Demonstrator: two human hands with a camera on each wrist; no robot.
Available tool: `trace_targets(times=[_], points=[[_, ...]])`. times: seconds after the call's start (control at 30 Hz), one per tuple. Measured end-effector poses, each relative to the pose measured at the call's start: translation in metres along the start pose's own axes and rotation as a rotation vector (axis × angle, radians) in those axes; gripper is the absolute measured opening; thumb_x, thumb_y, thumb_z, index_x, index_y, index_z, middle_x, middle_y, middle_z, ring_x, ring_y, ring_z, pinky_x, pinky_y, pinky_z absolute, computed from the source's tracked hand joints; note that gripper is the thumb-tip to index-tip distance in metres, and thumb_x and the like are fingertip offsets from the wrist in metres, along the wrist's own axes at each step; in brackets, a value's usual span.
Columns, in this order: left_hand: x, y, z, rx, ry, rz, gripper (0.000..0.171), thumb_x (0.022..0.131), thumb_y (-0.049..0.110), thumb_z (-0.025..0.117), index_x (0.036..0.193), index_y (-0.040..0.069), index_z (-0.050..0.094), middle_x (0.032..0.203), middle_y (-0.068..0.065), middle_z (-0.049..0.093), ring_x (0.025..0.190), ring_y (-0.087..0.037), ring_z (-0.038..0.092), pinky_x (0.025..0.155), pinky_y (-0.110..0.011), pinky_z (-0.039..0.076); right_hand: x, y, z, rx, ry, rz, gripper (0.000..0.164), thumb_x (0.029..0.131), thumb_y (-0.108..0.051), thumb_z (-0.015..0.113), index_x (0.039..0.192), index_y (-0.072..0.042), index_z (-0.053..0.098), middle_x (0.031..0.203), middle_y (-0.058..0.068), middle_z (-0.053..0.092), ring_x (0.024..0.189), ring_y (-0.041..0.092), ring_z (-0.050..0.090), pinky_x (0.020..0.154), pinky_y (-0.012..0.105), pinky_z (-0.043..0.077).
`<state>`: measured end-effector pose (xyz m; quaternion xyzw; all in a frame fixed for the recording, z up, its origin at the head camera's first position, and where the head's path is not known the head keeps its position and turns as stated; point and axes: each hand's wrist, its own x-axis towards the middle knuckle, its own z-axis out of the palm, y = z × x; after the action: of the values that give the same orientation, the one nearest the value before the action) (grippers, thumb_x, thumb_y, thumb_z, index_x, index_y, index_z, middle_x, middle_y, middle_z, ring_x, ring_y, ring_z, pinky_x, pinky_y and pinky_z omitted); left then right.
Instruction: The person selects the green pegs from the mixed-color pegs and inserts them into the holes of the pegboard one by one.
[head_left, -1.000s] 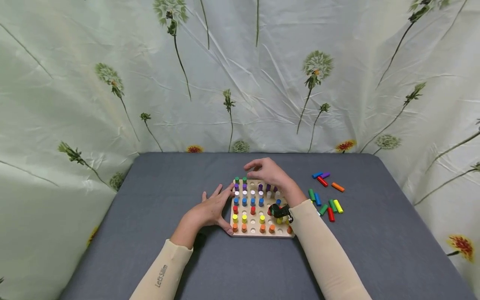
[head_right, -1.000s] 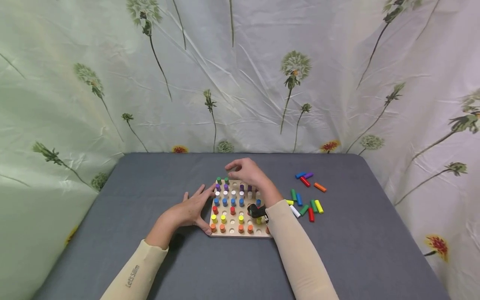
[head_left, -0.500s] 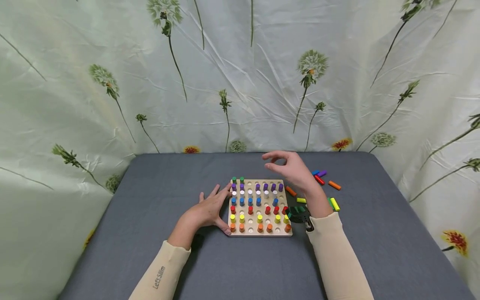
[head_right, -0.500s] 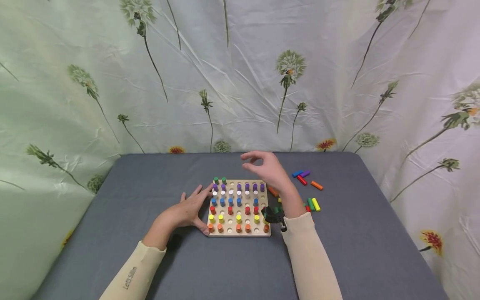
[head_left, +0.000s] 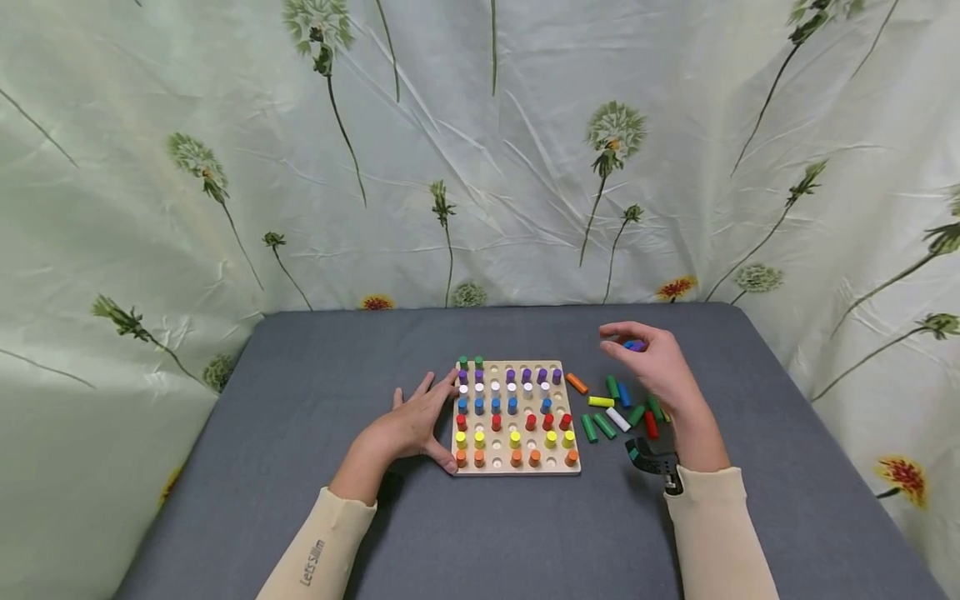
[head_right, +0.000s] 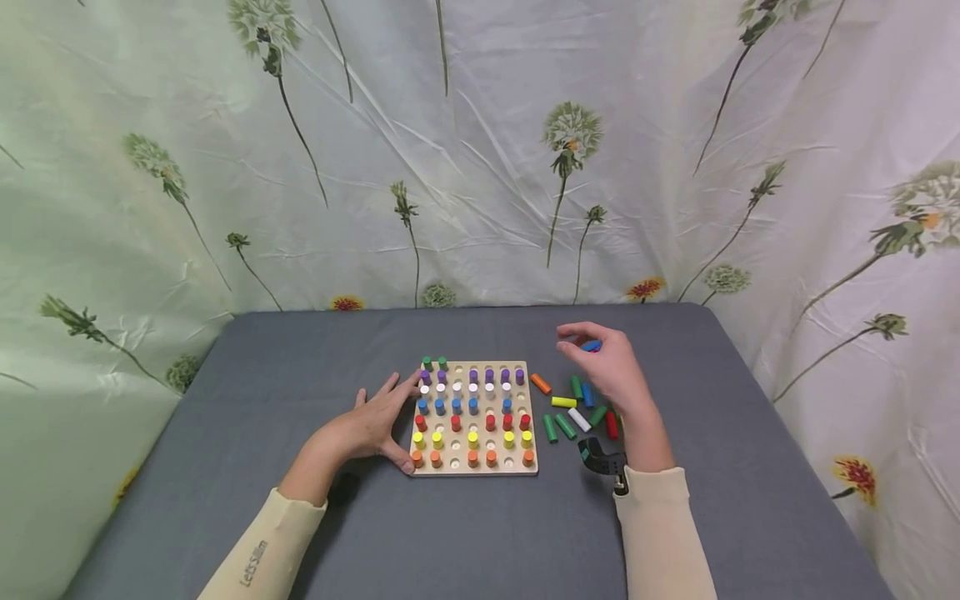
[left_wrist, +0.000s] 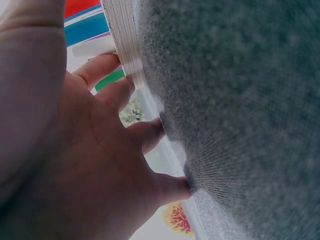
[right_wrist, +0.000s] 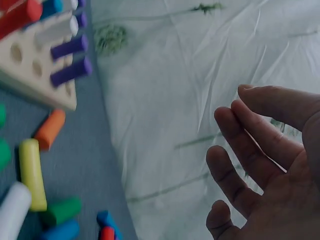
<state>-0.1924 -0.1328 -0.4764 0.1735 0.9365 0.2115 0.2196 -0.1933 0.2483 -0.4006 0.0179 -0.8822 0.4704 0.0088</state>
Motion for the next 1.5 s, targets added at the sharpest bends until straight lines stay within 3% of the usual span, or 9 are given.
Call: trace_targets(times=[0.2,0.33,0.53,0.8,1.03,1.17,1.3,1.5], points=[[0.000,0.001,-0.001,0.002,0.004,0.005,0.146,0.061,0.053,0.101,0.172,0.020,0.011,0.182,-0.002,0.011,0.168,-0.039,0.000,0.123,-0.082,0.000,0.001,0.017,-0.007,-0.039,0.014,0.043,0.042,0.106,-0.033,0.067,0.135,-0.003,0.070,0.127,0.019,0.069,0.104,0.027,0.056,0.079,0.032,0.047],[0.000,0.001,0.000,0.000,0.005,-0.001,0.145,0.060,0.053,0.101,0.171,0.020,0.013,0.181,-0.003,0.011,0.168,-0.039,0.000,0.123,-0.082,0.000,0.007,0.033,-0.002,-0.098,-0.019,0.095,0.039,0.106,-0.028,0.067,0.134,-0.001,0.070,0.129,0.022,0.069,0.108,0.031,0.059,0.081,0.034,0.048],[-0.001,0.003,0.000,-0.006,-0.001,-0.011,0.149,0.060,0.052,0.101,0.172,0.019,0.008,0.180,-0.003,0.017,0.168,-0.038,0.001,0.124,-0.081,-0.001,0.012,0.053,0.006,-0.202,-0.103,0.171,0.038,0.104,-0.027,0.068,0.130,0.001,0.072,0.131,0.026,0.069,0.114,0.039,0.063,0.093,0.047,0.056],[-0.002,0.003,0.000,-0.007,0.003,-0.021,0.151,0.060,0.051,0.102,0.173,0.020,0.005,0.180,-0.002,0.021,0.168,-0.038,0.002,0.124,-0.080,0.000,0.016,0.065,0.014,-0.325,-0.125,0.223,0.037,0.101,-0.027,0.071,0.124,0.002,0.074,0.121,0.023,0.075,0.107,0.037,0.068,0.091,0.051,0.055],[-0.002,0.003,0.000,-0.007,0.008,-0.009,0.150,0.060,0.051,0.102,0.172,0.019,0.008,0.180,-0.003,0.020,0.168,-0.039,0.002,0.124,-0.081,0.000,0.019,0.072,0.022,-0.376,-0.115,0.249,0.036,0.100,-0.027,0.072,0.122,0.001,0.075,0.120,0.022,0.076,0.111,0.039,0.066,0.091,0.053,0.054],[-0.003,0.002,0.000,-0.015,-0.001,-0.001,0.149,0.061,0.051,0.102,0.172,0.018,0.008,0.180,-0.004,0.020,0.168,-0.039,0.002,0.123,-0.082,0.000,0.019,0.071,0.024,-0.382,-0.116,0.261,0.034,0.100,-0.025,0.072,0.121,0.001,0.076,0.119,0.022,0.076,0.108,0.037,0.068,0.087,0.050,0.056],[-0.002,0.002,-0.001,-0.015,-0.001,0.003,0.150,0.061,0.052,0.101,0.172,0.018,0.007,0.178,-0.004,0.027,0.168,-0.039,0.002,0.123,-0.082,0.000,0.018,0.064,0.022,-0.319,-0.094,0.223,0.032,0.101,-0.021,0.070,0.122,0.002,0.076,0.122,0.024,0.075,0.108,0.038,0.068,0.089,0.050,0.057],[-0.001,0.002,-0.001,-0.012,0.000,-0.002,0.143,0.061,0.051,0.101,0.171,0.019,0.015,0.180,-0.003,0.018,0.168,-0.038,0.001,0.123,-0.082,0.000,0.017,0.046,0.017,-0.216,-0.040,0.162,0.032,0.103,-0.020,0.066,0.126,0.000,0.075,0.127,0.025,0.072,0.109,0.037,0.066,0.088,0.045,0.055]])
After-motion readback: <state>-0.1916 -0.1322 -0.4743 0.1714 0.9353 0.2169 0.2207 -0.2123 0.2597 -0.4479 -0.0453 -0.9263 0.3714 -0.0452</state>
